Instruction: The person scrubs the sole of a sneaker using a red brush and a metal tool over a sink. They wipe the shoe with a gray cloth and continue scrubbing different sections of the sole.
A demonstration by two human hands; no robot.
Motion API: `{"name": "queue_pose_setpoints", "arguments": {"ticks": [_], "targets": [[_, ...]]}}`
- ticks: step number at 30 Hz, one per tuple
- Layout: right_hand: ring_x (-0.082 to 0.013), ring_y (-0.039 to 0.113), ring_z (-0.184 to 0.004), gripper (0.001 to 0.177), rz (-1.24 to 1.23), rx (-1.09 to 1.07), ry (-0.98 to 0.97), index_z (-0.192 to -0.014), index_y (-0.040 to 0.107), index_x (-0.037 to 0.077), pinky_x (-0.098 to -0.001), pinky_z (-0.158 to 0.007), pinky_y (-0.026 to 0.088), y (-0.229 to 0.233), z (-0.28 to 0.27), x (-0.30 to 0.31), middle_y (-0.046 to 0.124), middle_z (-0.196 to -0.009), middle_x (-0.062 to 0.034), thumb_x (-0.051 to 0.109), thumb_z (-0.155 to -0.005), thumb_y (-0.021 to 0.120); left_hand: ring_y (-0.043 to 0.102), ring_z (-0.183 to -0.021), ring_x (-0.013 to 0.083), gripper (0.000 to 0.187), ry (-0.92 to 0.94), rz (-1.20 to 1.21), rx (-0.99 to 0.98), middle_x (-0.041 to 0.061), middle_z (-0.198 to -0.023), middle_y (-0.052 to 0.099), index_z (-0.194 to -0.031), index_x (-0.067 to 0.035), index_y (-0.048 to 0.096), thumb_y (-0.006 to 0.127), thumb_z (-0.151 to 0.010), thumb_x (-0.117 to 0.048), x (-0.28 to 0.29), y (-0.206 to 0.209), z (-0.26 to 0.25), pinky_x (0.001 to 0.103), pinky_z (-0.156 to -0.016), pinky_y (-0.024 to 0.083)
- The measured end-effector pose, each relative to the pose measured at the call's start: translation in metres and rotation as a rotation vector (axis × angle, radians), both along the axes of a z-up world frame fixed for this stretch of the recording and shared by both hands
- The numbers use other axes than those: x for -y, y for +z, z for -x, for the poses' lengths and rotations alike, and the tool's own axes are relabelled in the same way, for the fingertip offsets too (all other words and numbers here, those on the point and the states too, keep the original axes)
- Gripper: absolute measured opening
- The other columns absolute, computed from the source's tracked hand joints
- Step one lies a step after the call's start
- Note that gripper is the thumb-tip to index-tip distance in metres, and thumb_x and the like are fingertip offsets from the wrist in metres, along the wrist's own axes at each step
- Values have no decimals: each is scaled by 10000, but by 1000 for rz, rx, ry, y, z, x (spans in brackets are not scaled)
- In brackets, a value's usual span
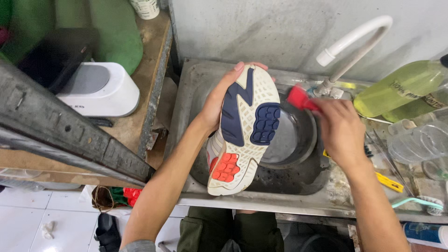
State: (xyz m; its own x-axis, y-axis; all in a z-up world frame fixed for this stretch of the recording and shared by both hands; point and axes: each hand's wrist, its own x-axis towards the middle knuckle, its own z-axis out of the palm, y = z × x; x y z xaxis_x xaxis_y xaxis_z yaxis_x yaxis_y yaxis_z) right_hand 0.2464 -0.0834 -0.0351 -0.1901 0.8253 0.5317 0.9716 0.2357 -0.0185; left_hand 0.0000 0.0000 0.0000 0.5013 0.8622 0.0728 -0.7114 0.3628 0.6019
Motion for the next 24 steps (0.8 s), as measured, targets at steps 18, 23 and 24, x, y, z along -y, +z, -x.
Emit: {"name": "queue_pose_setpoints", "arguments": {"ticks": [18,23,24], "targets": [[-312,497,-768,156,-371,-169,332,-1018,644,12,-407,-680,397,38,27,-10,540,-806,-72,119,-924,706,605,-832,119,443,-12,-322,-105,86,-878,632,-1175,-64,610,457,-943,-409,3,-5,-1,231,-822,488],[-271,482,-618,110,-529,-48,406,-956,713,17,-353,-554,444,50,29,-31,512,-592,-16,30,-868,776,605,-842,128,440,-4,-319,-98,96,-894,635,-1179,-64,612,446,-948,-399,0,-13,-6,244,-840,489],[-269,501,-610,144,-557,-12,439,-946,723,29,-356,-527,455,54,32,-37,538,-597,-21,3,-831,806,608,-848,130,441,-2,-314,-90,103,-907,640,-1184,-62,611,452,-944,-396,0,-13,-6,252,-847,491]]}}
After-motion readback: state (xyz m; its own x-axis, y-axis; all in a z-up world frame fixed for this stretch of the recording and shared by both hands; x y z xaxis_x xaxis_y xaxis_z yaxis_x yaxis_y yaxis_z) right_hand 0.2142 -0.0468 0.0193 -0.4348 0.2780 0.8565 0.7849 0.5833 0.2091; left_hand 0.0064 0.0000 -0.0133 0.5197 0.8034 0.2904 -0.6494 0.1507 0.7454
